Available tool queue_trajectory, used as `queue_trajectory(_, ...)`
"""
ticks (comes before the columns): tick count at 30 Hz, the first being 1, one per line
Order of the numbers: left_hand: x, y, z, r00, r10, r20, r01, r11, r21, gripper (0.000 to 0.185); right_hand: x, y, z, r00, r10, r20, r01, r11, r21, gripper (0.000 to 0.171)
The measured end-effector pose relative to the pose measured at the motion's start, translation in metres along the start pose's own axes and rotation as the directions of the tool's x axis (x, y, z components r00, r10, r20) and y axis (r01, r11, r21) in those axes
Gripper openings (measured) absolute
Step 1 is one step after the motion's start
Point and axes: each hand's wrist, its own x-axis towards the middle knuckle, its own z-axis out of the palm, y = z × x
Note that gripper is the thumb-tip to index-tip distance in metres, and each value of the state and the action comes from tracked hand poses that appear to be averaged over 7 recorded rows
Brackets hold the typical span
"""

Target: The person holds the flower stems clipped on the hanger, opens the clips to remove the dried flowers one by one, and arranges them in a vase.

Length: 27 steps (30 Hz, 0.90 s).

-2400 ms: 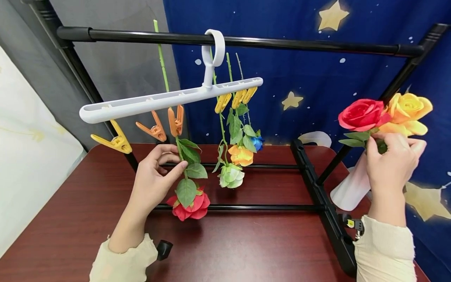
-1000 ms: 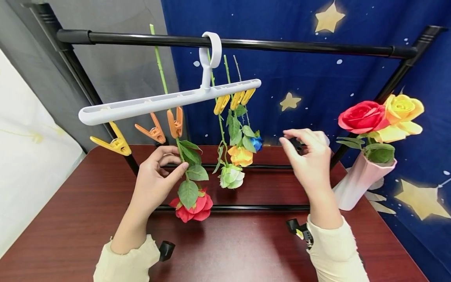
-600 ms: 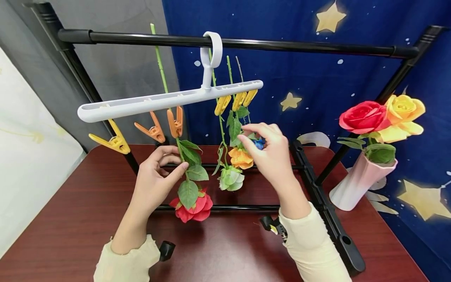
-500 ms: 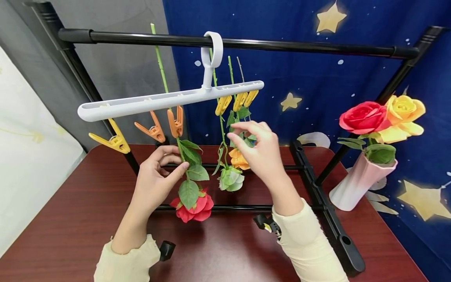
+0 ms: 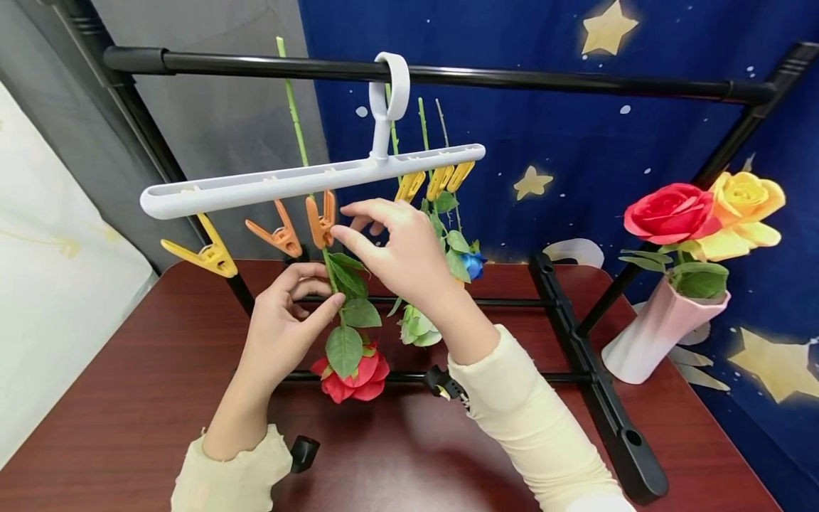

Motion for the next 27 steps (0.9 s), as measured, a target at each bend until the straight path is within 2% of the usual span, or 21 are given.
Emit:
queue_trajectory(3, 0.0, 0.001, -0.001, 1.0, -0.002, 0.003, 0.002, 1.0, -0.001, 0.031, 0.005, -0.005, 0.004, 1.0, 0.009, 0.008, -0.009, 1.0, 0.022, 0.033)
queue_trajectory(10, 0.001, 0.003, -0.003, 1.0, 0.002, 0.018, -0.002, 1.0, -0.002, 0.032, 0.013, -0.015, 0.009, 0.999, 0.012, -0.04, -0.01, 0.999, 0.052, 0.034)
queue_trajectory(18, 0.001, 0.002, -0.002, 1.0, -0.012, 0.005, 0.012, 0.999, -0.035, 0.03, 0.015, -0.025, 0.014, 0.999, 0.025, -0.046, -0.028, 0.998, -0.05, 0.029)
queue_trajectory(22, -0.001, 0.001, -0.004, 0.999, -0.05, -0.007, 0.049, 0.997, -0.058, 0.026, 0.016, -0.028, 0.018, 0.999, 0.0, -0.051, -0.003, 0.999, -0.044, 0.028)
queue_trajectory(27, -0.001, -0.004, -0.006, 0.997, -0.072, 0.012, 0.073, 0.995, -0.065, 0.022, 0.019, -0.025, 0.023, 0.997, -0.03, -0.069, 0.028, 0.999, -0.036, 0.032)
